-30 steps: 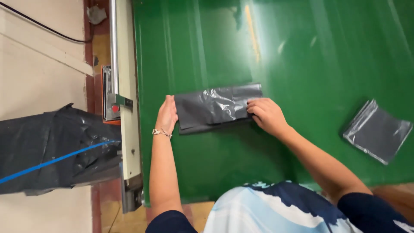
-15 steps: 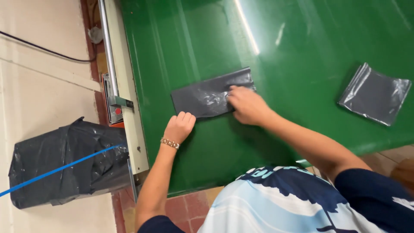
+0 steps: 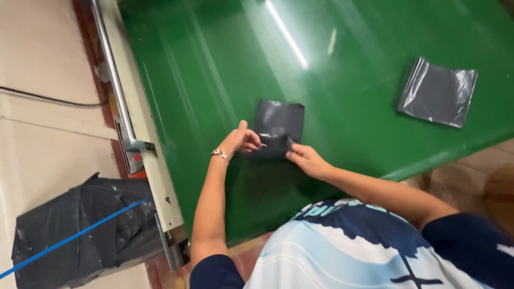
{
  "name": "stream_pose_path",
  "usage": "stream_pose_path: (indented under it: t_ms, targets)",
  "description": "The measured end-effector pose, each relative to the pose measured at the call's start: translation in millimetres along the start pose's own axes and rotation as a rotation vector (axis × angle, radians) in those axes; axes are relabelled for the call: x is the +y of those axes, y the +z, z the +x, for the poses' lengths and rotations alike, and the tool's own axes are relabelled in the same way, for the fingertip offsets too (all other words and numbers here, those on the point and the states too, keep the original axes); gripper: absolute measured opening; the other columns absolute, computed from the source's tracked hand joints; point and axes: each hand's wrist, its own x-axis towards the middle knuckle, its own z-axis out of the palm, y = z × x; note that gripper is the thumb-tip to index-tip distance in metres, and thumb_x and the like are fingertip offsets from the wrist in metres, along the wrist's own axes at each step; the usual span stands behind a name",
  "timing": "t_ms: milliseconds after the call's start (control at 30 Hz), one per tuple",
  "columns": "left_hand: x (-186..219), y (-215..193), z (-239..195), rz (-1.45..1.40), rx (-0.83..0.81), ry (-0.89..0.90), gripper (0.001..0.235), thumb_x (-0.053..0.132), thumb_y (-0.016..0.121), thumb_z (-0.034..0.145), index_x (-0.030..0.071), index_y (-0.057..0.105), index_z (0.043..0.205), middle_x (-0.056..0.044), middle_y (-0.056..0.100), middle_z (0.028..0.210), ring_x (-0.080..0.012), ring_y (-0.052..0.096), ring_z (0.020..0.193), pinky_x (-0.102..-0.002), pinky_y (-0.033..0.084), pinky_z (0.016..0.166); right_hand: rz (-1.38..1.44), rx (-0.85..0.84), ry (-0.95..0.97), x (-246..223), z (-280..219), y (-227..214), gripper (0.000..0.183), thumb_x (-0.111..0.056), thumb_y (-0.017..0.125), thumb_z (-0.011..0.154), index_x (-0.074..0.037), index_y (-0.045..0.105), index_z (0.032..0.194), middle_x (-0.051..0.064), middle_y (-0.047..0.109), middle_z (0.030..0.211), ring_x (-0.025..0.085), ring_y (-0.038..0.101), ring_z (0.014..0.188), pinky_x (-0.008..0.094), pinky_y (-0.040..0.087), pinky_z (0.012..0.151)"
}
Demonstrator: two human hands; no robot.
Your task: Picking up plastic bags from a conveyor belt, folding them into a compact shape, and stacking them into a storage crate.
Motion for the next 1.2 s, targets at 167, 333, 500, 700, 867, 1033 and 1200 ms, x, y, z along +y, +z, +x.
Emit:
stream_pose_path:
  t_ms: [167,333,500,700,867,1033,1200]
  targets:
    - [-23.8,-13.0,40.1,0.050,0.392,-0.046,0.066,0.065,0.059,0.091,0.006,0.070,0.119,-0.014,0.070,0.088,-0.0235,0.072,0.073,-0.034,0.065,0.064,0.829,0.448,0.620,4.8,34.4,-4.6,0.022,-0.025,0.052,0.104,-0.010,0.059,0.119,0.010,0.071,0.107,0.024,0.075,0.090,0.044,0.063,0.075]
    - [1.8,27.3,27.1,0.783,0.675,0.007,0.048,0.067,0.057,0.088,0.020,0.065,0.081,-0.004,0.072,0.082,-0.0307,0.071,0.088,-0.044,0.059,0.076,0.838,0.419,0.792,13.1,46.4,-13.3,0.026,-0.029,0.052,0.102,-0.014,0.055,0.123,0.003,0.065,0.098,0.017,0.074,0.077,0.036,0.064,0.062]
    - [5.4,51.5,35.7,0.899,0.956,0.042,0.035,0.050,0.064,0.085,0.020,0.053,0.100,-0.003,0.063,0.097,-0.0270,0.064,0.099,-0.047,0.059,0.079,0.806,0.447,0.806,15.3,46.1,-11.0,0.028,-0.031,0.056,0.100,-0.013,0.056,0.121,0.001,0.059,0.087,0.014,0.070,0.061,0.030,0.061,0.047]
    - [19.4,68.5,20.4,0.684,0.974,0.398,0.018,0.018,0.062,0.087,0.009,0.051,0.098,-0.012,0.056,0.094,-0.0357,0.061,0.095,-0.048,0.054,0.082,0.638,0.496,0.720,-10.0,40.8,-12.8,0.028,-0.031,0.058,0.098,-0.008,0.062,0.114,0.001,0.056,0.085,0.013,0.064,0.059,0.025,0.058,0.043]
    - [60.6,125.9,-38.9,0.781,1.006,0.903,0.017,0.011,0.056,0.097,0.002,0.056,0.112,-0.013,0.058,0.100,-0.0326,0.060,0.097,-0.040,0.053,0.086,0.538,0.589,0.389,-38.5,-6.1,-39.1,0.053,-0.015,0.061,0.098,-0.001,0.037,0.143,0.021,0.051,0.125,0.023,0.057,0.107,0.036,0.059,0.083]
    - [112.8,194.3,-38.9,0.643,0.844,1.000,0.027,0.021,0.050,0.103,0.002,0.054,0.122,-0.013,0.056,0.105,-0.0335,0.060,0.098,-0.042,0.053,0.087,0.412,0.672,0.114,-11.8,-53.7,-117.5,0.055,-0.007,0.063,0.095,-0.009,0.041,0.145,0.011,0.056,0.112,0.019,0.054,0.108,0.038,0.049,0.094]
    - [157.5,275.2,50.1,0.476,0.870,0.778,0.030,0.018,0.060,0.097,0.005,0.052,0.123,-0.018,0.059,0.110,-0.0463,0.064,0.097,-0.051,0.055,0.085,0.110,0.849,0.051,-65.6,-123.8,-225.1,0.064,-0.003,0.067,0.091,-0.018,0.042,0.148,-0.002,0.056,0.081,0.008,0.055,0.073,0.023,0.050,0.066]
